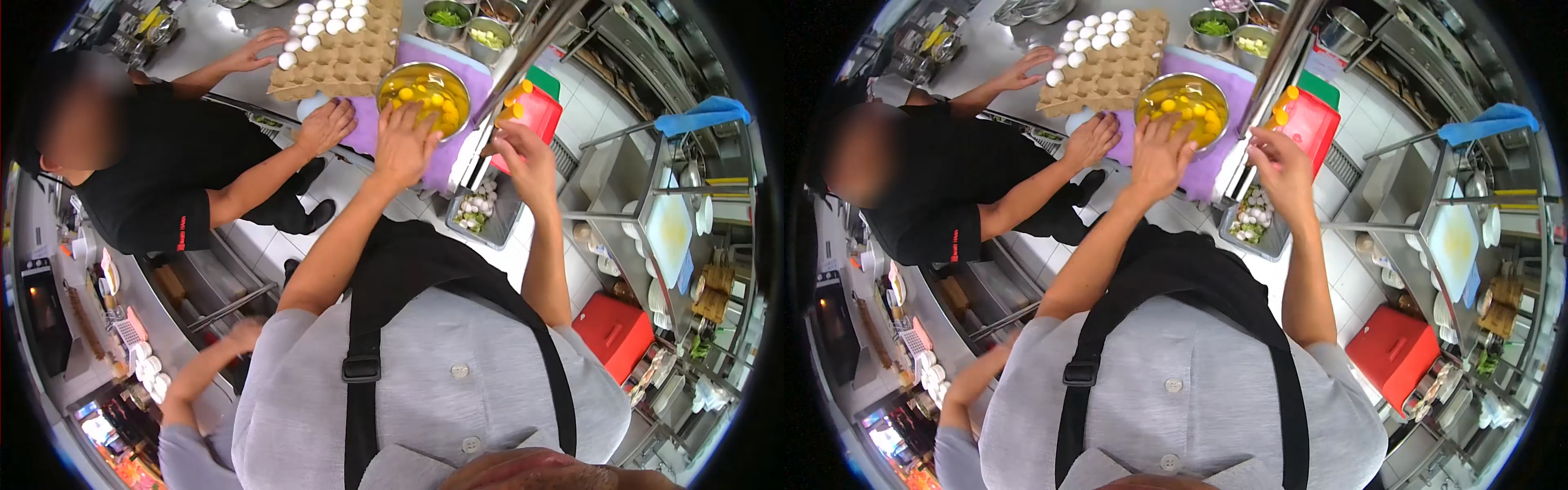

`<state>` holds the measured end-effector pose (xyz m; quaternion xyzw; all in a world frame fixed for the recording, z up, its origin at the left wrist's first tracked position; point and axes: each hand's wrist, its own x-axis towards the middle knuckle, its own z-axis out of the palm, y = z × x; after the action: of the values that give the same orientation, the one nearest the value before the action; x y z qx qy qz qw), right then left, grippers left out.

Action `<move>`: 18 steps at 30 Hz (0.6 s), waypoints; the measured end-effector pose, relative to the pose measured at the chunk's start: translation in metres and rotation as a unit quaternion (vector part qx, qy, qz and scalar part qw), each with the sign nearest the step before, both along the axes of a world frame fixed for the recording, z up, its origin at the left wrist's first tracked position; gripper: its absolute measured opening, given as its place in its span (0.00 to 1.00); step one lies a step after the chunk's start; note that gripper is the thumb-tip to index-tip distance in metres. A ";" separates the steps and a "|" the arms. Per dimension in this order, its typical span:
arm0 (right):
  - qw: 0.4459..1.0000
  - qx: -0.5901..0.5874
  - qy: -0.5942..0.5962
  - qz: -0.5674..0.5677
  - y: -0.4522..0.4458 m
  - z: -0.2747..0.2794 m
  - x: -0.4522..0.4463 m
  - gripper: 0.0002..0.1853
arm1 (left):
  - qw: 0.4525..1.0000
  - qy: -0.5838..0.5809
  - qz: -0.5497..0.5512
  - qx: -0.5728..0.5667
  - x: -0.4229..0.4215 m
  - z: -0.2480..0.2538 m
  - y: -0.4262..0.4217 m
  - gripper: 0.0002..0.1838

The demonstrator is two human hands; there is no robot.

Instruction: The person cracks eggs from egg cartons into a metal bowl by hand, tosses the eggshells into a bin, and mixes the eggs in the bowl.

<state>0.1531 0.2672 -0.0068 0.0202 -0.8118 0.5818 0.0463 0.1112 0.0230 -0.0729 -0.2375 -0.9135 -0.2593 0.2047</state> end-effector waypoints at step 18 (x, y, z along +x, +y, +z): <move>0.862 0.451 0.199 0.118 -0.246 -0.041 -0.333 0.23 | 0.984 -0.102 -0.129 0.075 0.005 0.001 -0.042 0.35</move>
<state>-0.1801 0.0216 -0.0479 0.2500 -0.9505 0.1373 0.1235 0.1159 -0.0188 -0.0720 -0.3100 -0.8691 -0.3741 0.0929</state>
